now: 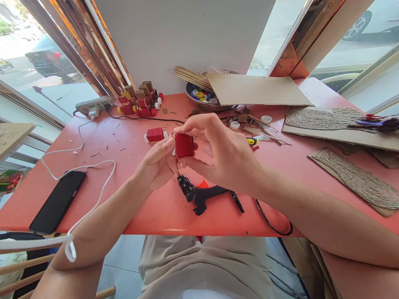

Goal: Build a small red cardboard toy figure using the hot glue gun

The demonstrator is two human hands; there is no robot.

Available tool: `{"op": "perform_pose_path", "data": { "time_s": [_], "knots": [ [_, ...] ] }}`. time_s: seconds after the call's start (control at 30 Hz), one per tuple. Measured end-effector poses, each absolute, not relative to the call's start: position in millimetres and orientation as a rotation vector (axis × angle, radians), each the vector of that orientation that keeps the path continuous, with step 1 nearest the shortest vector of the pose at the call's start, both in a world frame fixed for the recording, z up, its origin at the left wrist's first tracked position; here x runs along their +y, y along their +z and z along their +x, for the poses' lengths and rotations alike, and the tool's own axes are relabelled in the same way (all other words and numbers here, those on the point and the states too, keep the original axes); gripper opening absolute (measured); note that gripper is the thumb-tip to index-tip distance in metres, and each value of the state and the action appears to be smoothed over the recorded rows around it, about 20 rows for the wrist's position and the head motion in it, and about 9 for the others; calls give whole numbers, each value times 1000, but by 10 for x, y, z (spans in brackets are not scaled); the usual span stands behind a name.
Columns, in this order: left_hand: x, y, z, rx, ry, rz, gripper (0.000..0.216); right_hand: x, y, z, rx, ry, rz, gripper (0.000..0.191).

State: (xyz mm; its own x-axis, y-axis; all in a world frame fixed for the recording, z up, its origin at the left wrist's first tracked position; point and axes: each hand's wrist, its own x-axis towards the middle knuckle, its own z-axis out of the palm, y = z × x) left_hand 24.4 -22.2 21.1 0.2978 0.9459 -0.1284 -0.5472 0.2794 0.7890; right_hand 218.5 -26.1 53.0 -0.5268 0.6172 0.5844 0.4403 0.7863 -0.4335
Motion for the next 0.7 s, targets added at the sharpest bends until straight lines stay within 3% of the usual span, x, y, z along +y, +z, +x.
{"op": "perform_pose_path", "data": {
  "time_s": [0.7],
  "knots": [
    [-262, 258, 285, 653, 1051, 718, 9, -285, 469, 2198, -2162, 234, -708, 25]
  ]
}}
